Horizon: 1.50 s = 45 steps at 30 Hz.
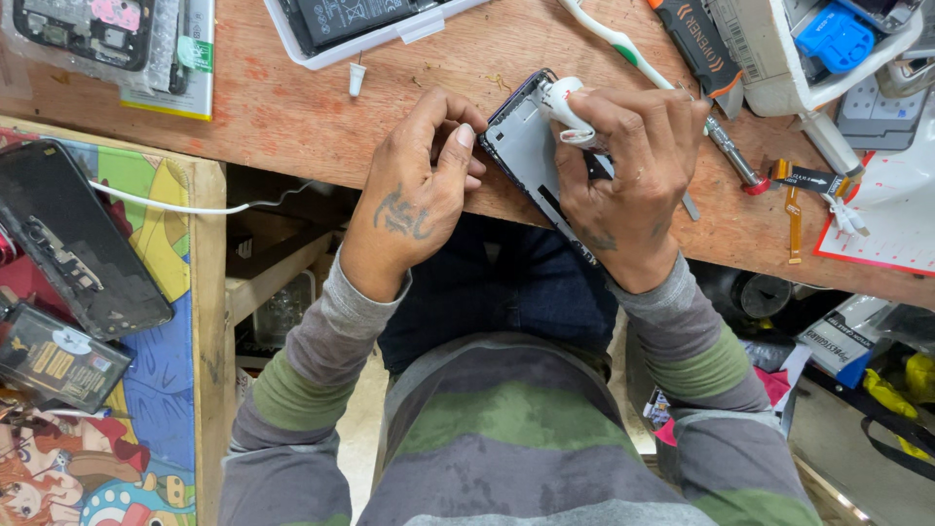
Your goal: The person scrapes residue from a smartphone frame, brushes the surface, applies adhesive along the edges, and presses the frame to set the adhesive. The person then places the frame into a plastic parts box.
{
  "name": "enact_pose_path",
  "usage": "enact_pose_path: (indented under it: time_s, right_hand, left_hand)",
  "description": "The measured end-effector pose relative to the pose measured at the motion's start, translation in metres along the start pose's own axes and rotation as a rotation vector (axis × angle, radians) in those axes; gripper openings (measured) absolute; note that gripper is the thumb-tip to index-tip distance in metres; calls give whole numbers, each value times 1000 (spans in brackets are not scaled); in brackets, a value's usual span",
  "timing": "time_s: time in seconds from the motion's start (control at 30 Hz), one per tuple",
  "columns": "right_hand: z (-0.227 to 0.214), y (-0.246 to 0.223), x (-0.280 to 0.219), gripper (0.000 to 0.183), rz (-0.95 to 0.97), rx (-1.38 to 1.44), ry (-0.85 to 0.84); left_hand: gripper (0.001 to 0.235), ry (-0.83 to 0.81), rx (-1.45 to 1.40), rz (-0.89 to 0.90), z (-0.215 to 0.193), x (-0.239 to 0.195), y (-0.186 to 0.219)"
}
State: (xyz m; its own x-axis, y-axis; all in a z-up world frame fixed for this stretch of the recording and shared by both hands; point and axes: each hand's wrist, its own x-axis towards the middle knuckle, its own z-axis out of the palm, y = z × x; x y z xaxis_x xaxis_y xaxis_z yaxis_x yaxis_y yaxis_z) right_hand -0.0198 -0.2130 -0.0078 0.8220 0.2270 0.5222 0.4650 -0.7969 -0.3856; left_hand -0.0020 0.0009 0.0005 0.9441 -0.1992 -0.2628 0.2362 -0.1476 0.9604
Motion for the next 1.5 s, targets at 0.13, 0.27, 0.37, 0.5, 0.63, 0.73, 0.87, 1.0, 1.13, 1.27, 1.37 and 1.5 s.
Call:
enact_pose_path:
  time_s: [0.13,0.27,0.37,0.5,0.63,0.73,0.87,1.0,1.13,1.27,1.37,1.5]
  right_hand:
    - [-1,2,-1,35,0,2,15]
    - [-5,-1,-5,36,45,27,8]
    - [-3,-3,-6,36,56,16,29]
    - [-2,-4,-5,36,61,9,21]
    - [0,-5,-3,36,53,7,14]
    - [0,-5,-2,34,64,21,13]
    - [-10,-4,-4,30,293,285,32]
    - [-31,6,-6,28,577,591,137]
    - [-43,13,-11,28,672,694,173]
    - [-46,13,-16,27,712,770,167]
    - [-45,13,-20,27,700,740,134]
    - [-44,21,-28,26,671,774,115]
  left_hand:
    - [16,9,4,-5,1,1,1]
    - [17,9,12,18,1,0,1]
    - [19,7,42,41,1,0,0]
    - [23,0,32,63,1,0,-1]
    - [26,10,62,135,0,-2,-2]
    - [25,16,90,94,0,-2,-4]
    - [26,26,58,93,0,-1,-5]
    - [27,53,69,98,2,-3,-4]
    - [26,71,89,114,8,-5,1]
    - [23,138,207,174,16,-5,7]
    - [21,186,287,189,21,-5,8]
    - [19,220,360,187,20,2,7]
